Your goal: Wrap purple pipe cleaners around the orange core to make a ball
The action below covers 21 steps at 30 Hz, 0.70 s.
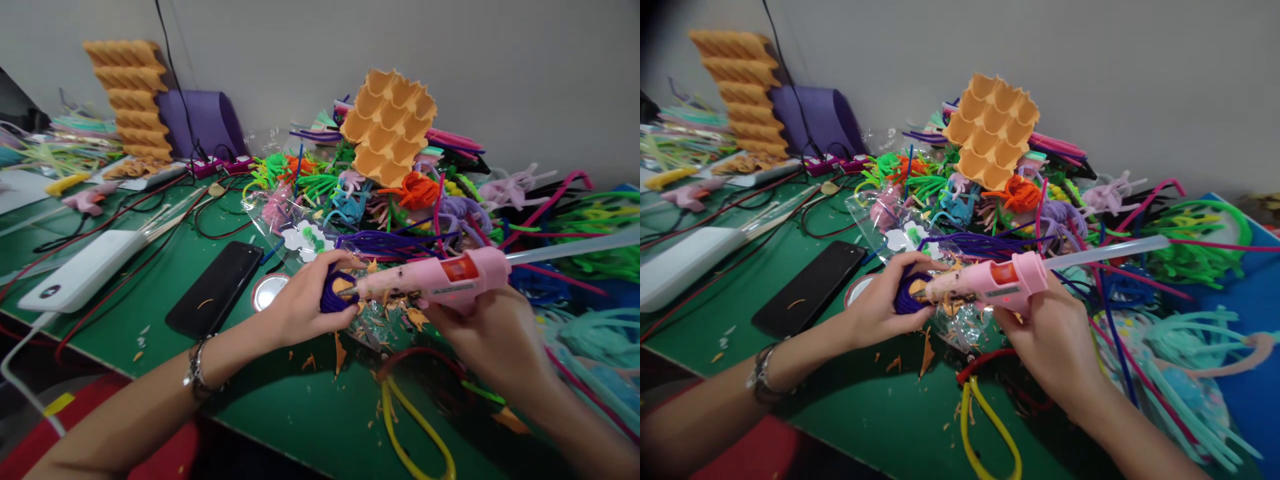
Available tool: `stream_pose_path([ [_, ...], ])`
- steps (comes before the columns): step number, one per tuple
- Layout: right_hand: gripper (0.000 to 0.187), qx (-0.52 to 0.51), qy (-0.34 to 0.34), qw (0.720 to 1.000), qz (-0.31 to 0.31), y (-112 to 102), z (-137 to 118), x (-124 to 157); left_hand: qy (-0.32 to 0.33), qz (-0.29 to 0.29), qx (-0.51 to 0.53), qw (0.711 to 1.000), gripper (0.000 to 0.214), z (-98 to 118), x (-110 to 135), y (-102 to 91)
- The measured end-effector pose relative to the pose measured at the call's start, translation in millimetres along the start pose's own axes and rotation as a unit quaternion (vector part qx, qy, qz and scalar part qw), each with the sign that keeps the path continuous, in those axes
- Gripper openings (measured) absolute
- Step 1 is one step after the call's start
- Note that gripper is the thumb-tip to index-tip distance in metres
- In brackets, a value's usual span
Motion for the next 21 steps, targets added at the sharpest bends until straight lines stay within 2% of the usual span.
stream_pose_path([
  [11, 0.035, 0.011, -0.004, 1.000, 0.010, -1, 4, 3, 0.009, 0.008, -0.004, 1.000, 0.046, 1, 0, -4.7],
  [21, 0.030, -0.005, 0.023, 1.000, 0.000, 3, 14, 4, 0.003, 0.000, 0.026, 1.000, 0.043, 0, 0, -4.4],
])
Point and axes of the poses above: each hand's wrist, its own x-axis away from the middle knuckle, its own y-axis out of the palm, z = x × y, the point moved 10 cm from there along -x, towards the middle knuckle, and after that the axes turned 7 degrees about -z, right-handed, at the moved point
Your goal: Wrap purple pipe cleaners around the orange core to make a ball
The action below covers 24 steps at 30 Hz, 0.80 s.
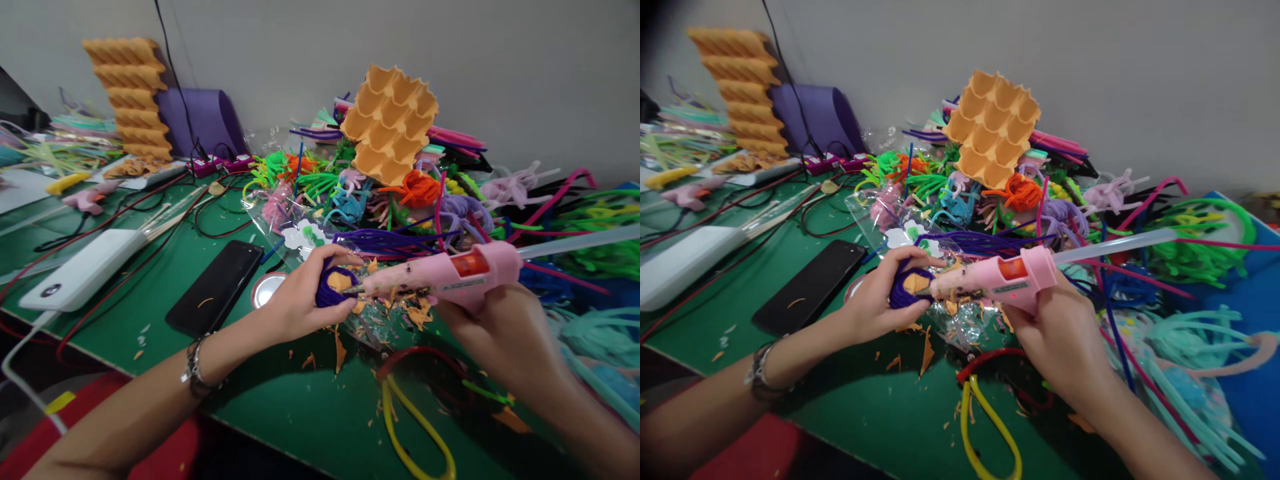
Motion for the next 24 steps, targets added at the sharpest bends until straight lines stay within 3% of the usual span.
stream_pose_path([
  [10, 0.024, 0.006, -0.007, 1.000, -0.013, -6.3, -4.2, -8.6, -0.014, -0.005, -0.004, 1.000, 0.043, -3.1, 0.2, 1.3],
  [24, 0.026, 0.056, -0.045, 0.997, 0.028, -7.7, -5.0, -5.1, -0.004, 0.005, -0.049, 0.999, 0.044, -5.2, 0.8, 1.7],
])
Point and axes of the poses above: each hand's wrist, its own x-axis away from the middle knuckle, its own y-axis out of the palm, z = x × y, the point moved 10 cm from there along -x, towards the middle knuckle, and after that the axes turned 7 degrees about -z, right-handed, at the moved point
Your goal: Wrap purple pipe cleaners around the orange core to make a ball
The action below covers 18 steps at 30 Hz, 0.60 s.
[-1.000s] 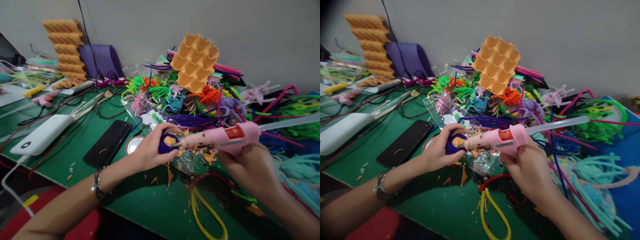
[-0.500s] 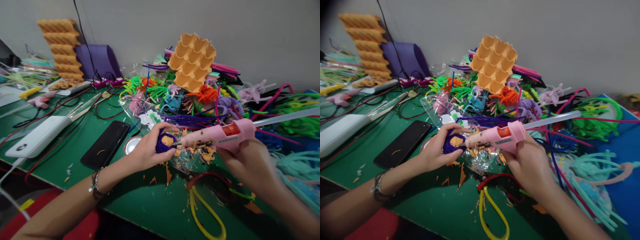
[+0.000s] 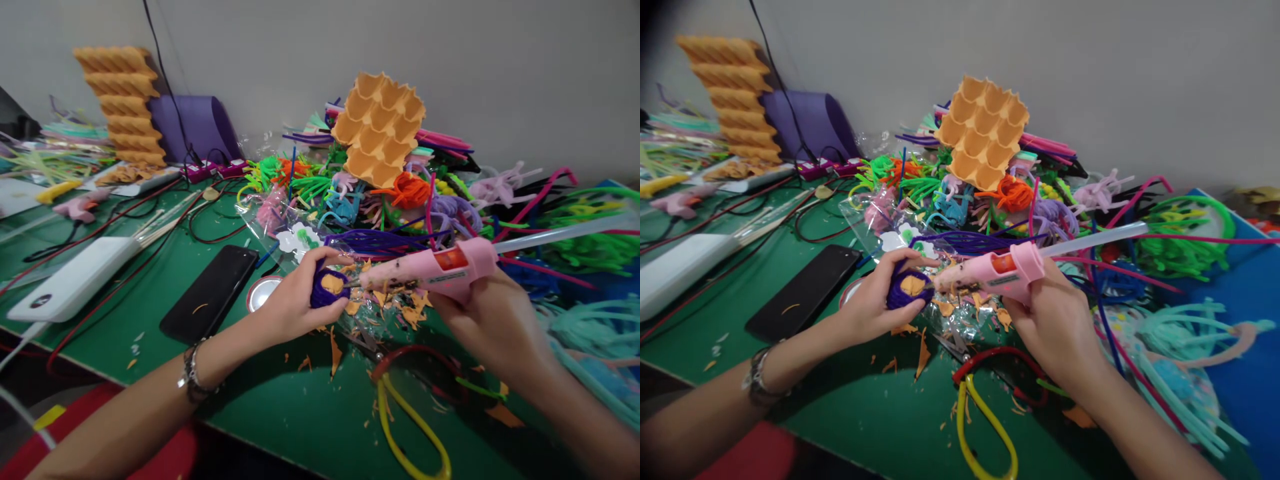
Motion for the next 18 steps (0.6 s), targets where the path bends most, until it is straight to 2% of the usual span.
stream_pose_path([
  [4, 0.016, 0.026, 0.024, 0.999, 0.038, -7, 6, -1, -0.004, 0.016, -0.059, 0.998, 0.046, -4, 0, -2.6],
  [8, 0.027, 0.013, 0.084, 0.996, 0.018, -2, 29, -4, -0.004, 0.024, -0.109, 0.994, 0.047, -9, -2, -7.7],
  [11, 0.033, -0.016, 0.109, 0.994, -0.019, 12, 47, -7, 0.010, 0.035, -0.129, 0.991, 0.045, -8, -4, -15.7],
  [13, 0.030, -0.059, 0.108, 0.991, -0.049, 27, 54, -8, 0.013, 0.064, -0.149, 0.987, 0.044, -6, -3, -26.1],
  [18, 0.027, -0.149, 0.083, 0.977, -0.129, 69, 49, -5, 0.018, 0.127, -0.169, 0.977, 0.044, -4, 0, -46.2],
])
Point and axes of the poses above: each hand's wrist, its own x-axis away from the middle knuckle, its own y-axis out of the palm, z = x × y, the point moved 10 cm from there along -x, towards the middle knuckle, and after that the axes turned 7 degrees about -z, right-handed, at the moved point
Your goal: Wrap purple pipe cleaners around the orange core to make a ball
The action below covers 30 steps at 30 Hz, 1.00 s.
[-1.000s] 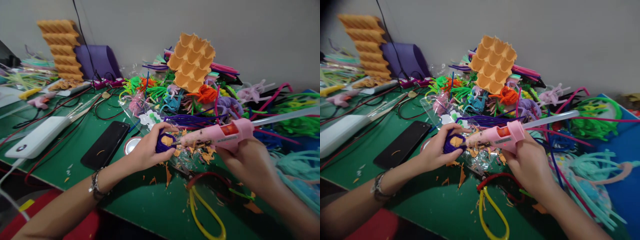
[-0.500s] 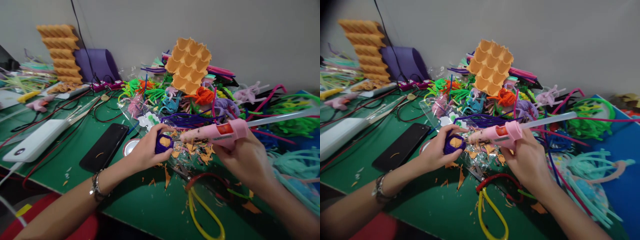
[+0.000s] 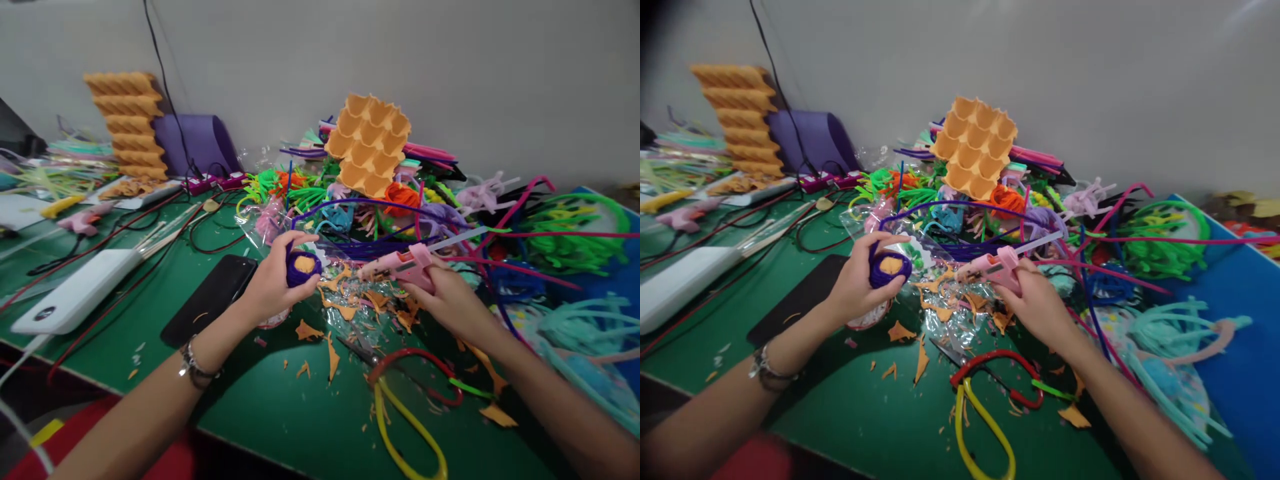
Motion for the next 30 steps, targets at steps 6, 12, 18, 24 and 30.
stream_pose_path([
  [6, 0.028, -0.009, -0.050, 0.998, -0.045, 32, -10, 1, 0.010, 0.031, 0.029, 0.999, 0.043, -2, -3, -7.9],
  [12, 0.022, 0.008, -0.064, 0.996, -0.068, 33, -14, 3, 0.056, 0.089, 0.047, 0.993, 0.043, 19, -4, -32.7],
  [18, 0.020, 0.021, -0.075, 0.994, -0.081, 23, -22, 7, 0.095, 0.025, 0.129, 0.987, 0.047, 50, -1, -30.3],
  [24, 0.019, 0.035, -0.087, 0.991, -0.094, 5, -22, 10, 0.102, -0.034, 0.144, 0.984, 0.049, 63, -4, -15.7],
  [30, 0.041, 0.063, -0.030, 0.997, -0.016, -67, -7, 22, 0.122, -0.058, 0.151, 0.979, 0.053, 76, -3, -10.5],
])
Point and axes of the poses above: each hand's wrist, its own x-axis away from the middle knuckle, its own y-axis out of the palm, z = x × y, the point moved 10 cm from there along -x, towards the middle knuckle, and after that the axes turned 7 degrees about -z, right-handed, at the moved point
